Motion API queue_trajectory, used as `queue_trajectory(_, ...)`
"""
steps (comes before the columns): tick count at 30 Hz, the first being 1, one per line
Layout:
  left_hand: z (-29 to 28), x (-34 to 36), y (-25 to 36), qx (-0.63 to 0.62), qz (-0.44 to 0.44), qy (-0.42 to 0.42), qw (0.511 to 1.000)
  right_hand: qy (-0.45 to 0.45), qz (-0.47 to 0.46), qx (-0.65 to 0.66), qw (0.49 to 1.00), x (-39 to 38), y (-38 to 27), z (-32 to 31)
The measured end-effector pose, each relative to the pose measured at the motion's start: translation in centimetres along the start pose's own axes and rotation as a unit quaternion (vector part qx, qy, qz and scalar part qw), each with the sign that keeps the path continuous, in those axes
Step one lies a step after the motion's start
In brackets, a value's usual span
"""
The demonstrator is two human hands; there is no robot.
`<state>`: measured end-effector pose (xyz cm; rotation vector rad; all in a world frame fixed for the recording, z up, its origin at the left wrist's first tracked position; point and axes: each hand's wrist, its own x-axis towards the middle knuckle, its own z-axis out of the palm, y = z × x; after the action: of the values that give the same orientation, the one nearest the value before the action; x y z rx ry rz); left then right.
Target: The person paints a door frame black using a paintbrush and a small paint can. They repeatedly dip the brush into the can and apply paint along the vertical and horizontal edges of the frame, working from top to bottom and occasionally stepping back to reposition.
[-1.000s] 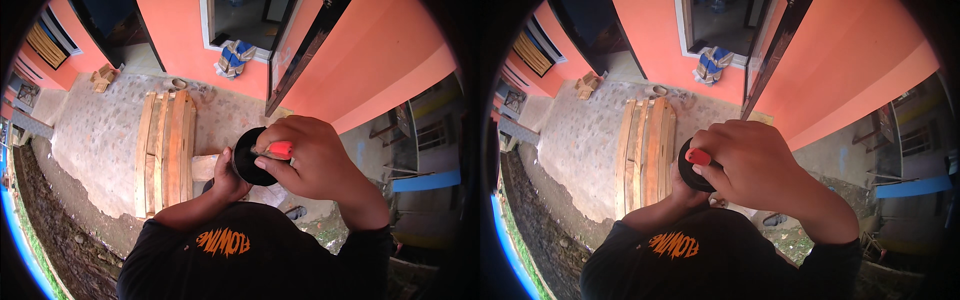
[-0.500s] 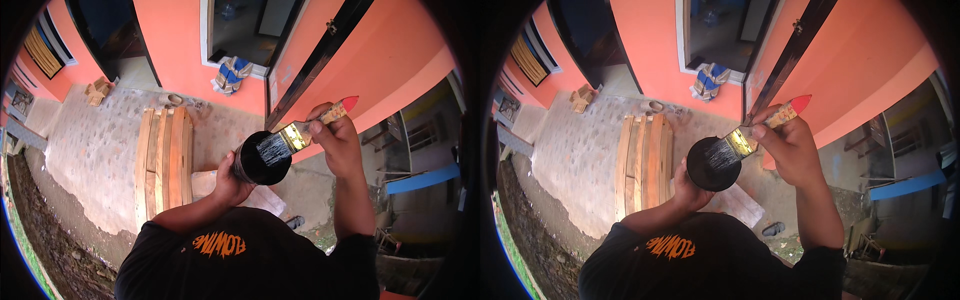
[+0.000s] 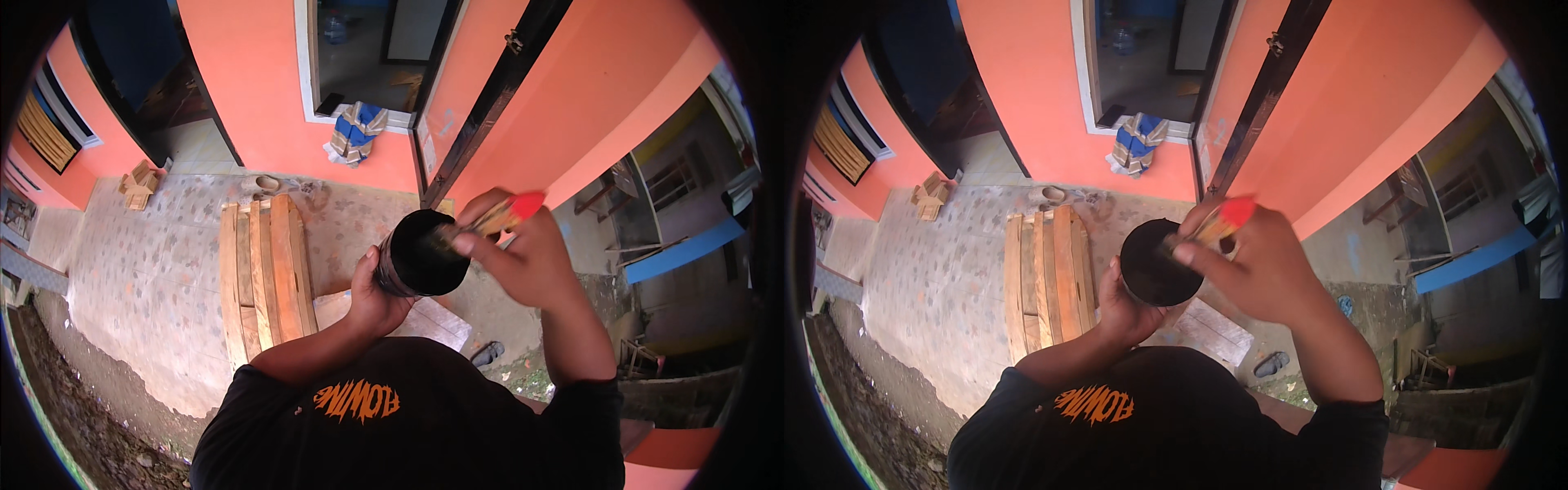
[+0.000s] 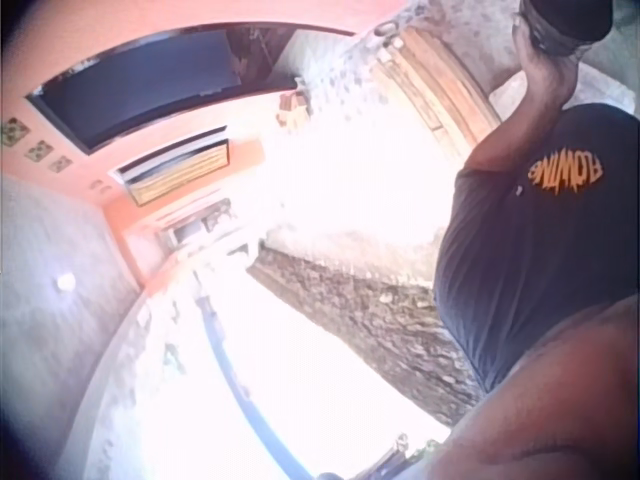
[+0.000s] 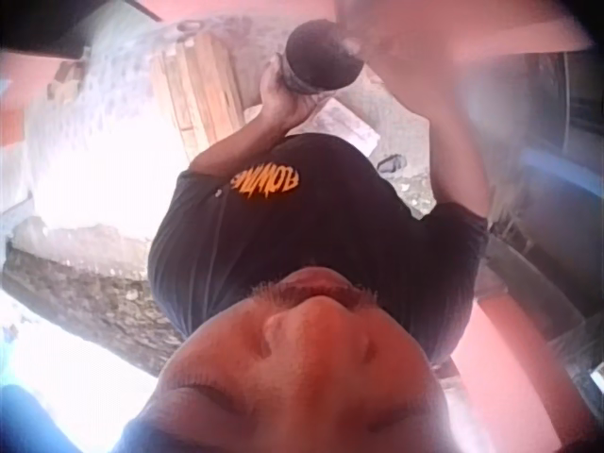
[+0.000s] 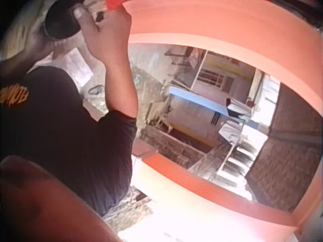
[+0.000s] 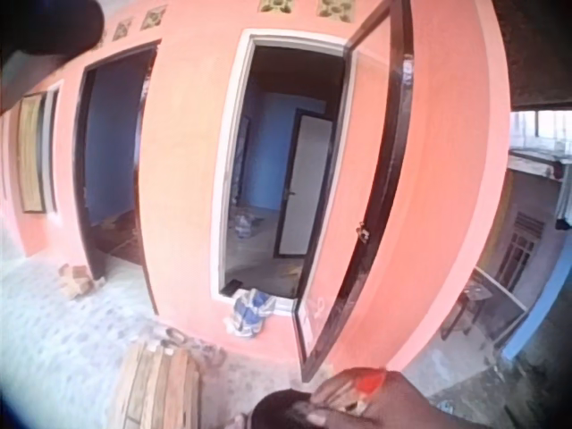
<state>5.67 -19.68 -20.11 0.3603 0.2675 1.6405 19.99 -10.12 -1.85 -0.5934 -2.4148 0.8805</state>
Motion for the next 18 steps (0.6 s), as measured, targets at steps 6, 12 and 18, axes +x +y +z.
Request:
queue_trajectory(6, 0.3, -0.5, 0.6, -0.020, -0.031, 0.044, 0.998, 0.123, 0.107, 0.249, 0.955, -0.2, 3.2, -0.6)
queue_trajectory(12, 0.3, -0.7, 0.7, -0.037, -0.050, 0.058, 0.996, 0.182, 0.166, 0.396, 0.884, -0.9, 3.5, 0.6)
queue_trajectory(18, -0.4, -2.1, 0.1, -0.044, -0.071, 0.042, 0.996, 0.175, 0.133, 0.364, 0.905, -2.8, 3.4, 0.9)
